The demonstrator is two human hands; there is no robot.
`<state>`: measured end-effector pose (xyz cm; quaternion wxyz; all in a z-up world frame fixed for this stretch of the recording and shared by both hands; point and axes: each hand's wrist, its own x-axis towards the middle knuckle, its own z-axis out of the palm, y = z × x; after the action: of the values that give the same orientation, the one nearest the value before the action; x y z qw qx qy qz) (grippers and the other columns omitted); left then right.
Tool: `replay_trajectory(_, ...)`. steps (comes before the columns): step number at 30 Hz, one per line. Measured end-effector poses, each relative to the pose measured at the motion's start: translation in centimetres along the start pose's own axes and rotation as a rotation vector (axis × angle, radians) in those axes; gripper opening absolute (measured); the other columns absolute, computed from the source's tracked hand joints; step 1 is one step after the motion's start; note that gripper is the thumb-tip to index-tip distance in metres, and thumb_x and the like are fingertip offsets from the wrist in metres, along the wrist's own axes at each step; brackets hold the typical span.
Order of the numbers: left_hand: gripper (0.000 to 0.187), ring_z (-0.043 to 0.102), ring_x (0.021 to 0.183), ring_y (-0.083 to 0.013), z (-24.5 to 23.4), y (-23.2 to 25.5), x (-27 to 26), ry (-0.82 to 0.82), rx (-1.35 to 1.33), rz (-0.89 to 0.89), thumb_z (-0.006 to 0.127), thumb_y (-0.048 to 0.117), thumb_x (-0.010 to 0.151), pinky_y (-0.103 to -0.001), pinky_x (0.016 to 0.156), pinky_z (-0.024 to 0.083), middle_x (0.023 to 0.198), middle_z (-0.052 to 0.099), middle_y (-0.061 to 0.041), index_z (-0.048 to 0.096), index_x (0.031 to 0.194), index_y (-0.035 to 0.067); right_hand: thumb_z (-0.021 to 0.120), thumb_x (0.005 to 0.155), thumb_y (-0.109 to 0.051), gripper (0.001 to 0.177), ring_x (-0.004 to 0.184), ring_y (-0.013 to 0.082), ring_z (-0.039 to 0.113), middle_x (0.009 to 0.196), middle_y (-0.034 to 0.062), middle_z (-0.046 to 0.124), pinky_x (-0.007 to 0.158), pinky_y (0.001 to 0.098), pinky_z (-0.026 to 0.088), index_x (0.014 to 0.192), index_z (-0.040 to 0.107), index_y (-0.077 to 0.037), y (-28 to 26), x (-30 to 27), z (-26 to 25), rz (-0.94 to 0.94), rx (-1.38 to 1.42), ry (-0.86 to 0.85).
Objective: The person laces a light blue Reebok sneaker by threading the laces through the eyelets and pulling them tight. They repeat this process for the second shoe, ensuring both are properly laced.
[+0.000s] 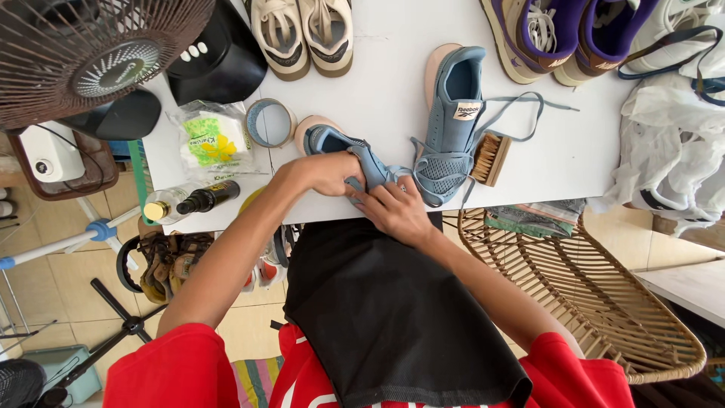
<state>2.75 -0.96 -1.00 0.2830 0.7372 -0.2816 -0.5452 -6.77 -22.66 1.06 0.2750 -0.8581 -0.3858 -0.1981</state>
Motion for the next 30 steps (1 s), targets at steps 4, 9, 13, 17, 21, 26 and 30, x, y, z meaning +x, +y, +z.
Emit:
replay_trajectory(4,0.023,0.078,0.092,-0.0359,1.1,-3.4,3.0,-0.095,-0.045,-0.019,0.077,0.032,0.100,-0.048,0.084,0.058,0.097,0.085,-0.015,0.090,0.112,0.017,0.075,0.103,-0.013,0.021,0.065,0.0228,0.053,0.083,0.0032,0.060,0.077,0.0404,0.044,0.083,0.071,-0.014,-1.6,-1.1,1.4,0.009,-0.113,0.026)
replay_trajectory(9,0.048,0.073,0.093,-0.0378,0.3,-2.9,3.4,-0.097,-0.167,-0.072,0.055,0.043,0.112,-0.050,0.083,0.057,0.102,0.081,-0.024,0.086,0.108,0.007,0.067,0.105,-0.018,0.024,0.070,0.0268,0.053,0.083,0.0046,0.053,0.082,0.0432,0.042,0.081,0.063,-0.012,-2.0,-0.1,1.7,0.095,-0.103,-0.041)
replay_trajectory(13,0.048,0.073,0.103,-0.0493,0.4,-2.2,1.8,-0.063,-0.104,-0.072,0.054,0.034,0.107,-0.058,0.087,0.056,0.104,0.078,-0.034,0.082,0.109,-0.005,0.053,0.112,-0.014,0.029,0.068,0.0232,0.050,0.082,0.0025,0.047,0.082,0.0380,0.039,0.085,0.062,-0.011,-1.6,-0.6,2.9,0.066,-0.082,-0.103)
replay_trajectory(17,0.044,0.073,0.105,-0.0518,0.7,-1.5,0.8,-0.022,-0.063,-0.012,0.051,0.023,0.102,-0.058,0.087,0.057,0.105,0.076,-0.038,0.078,0.110,-0.011,0.051,0.118,-0.019,0.030,0.072,0.0249,0.055,0.086,0.0032,0.049,0.083,0.0389,0.037,0.091,0.060,-0.011,-1.4,0.4,2.8,0.070,0.009,-0.127)
replay_trajectory(21,0.040,0.071,0.098,-0.0578,3.5,-6.8,2.8,0.045,-0.162,0.148,0.055,0.017,0.102,-0.060,0.084,0.054,0.099,0.074,-0.043,0.077,0.103,-0.016,0.060,0.117,-0.018,0.025,0.071,0.0262,0.060,0.081,0.0043,0.050,0.077,0.0364,0.040,0.094,0.062,-0.009,-1.3,4.1,1.9,0.109,0.286,0.007)
replay_trajectory(26,0.027,0.069,0.090,-0.0527,3.3,-2.9,-1.6,0.282,-0.111,0.313,0.067,0.015,0.096,-0.058,0.080,0.054,0.086,0.072,-0.035,0.062,0.085,-0.009,0.071,0.110,-0.012,0.012,0.083,0.0308,0.071,0.093,0.0083,0.069,0.085,0.0397,0.058,0.102,0.073,-0.004,-3.8,13.5,-3.2,0.175,0.670,0.227)
replay_trajectory(30,0.027,0.066,0.090,-0.0444,4.0,-0.5,-2.8,0.626,0.047,0.325,0.067,0.022,0.101,-0.053,0.078,0.054,0.087,0.063,-0.023,0.061,0.088,-0.001,0.078,0.106,-0.014,0.010,0.091,0.0339,0.077,0.097,0.0085,0.076,0.095,0.0499,0.066,0.103,0.079,-0.005,-4.0,17.0,-3.4,0.216,1.004,0.296)
